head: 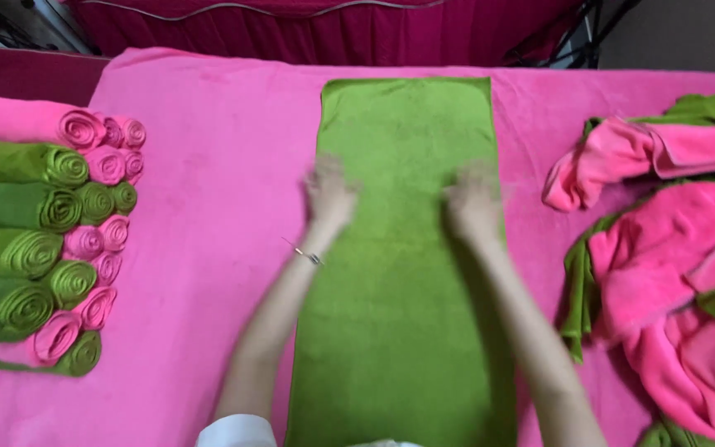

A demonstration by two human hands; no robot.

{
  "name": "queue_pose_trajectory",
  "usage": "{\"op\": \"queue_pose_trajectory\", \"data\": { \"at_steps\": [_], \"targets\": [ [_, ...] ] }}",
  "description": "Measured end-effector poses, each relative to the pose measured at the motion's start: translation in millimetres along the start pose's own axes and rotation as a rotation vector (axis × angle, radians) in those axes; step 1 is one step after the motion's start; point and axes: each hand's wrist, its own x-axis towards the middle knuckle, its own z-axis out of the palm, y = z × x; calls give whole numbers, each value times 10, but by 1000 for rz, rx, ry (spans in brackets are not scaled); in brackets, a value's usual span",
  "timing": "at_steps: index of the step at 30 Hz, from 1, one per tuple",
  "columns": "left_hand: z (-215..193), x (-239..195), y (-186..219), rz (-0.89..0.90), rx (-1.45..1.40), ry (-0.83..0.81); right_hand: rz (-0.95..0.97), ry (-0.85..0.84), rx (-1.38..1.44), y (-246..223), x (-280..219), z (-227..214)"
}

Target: The person folds a green towel on a pink surface, first into a triangle and then into a narrow strip. They then roll the towel tightly from one end to form a rose-like shape and place it with other folded towels.

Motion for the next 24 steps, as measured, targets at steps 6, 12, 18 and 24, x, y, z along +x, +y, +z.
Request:
{"op": "queue_pose_trajectory", "data": {
  "at_steps": [6, 12, 18, 24],
  "targets": [
    [-840, -769, 212, 208, -231, -379, 178, -409, 340, -550, -714, -285],
    [-236, -73, -687, -110, -115, -332, 410, -267, 368, 479, -1684, -422],
    [-40, 1105, -440, 17, -296, -194, 397, -242, 389, 359, -1781, -554],
    [-414, 1670, -168, 32, -292, -536, 404, -314, 367, 451, -1829, -362]
  ]
}}
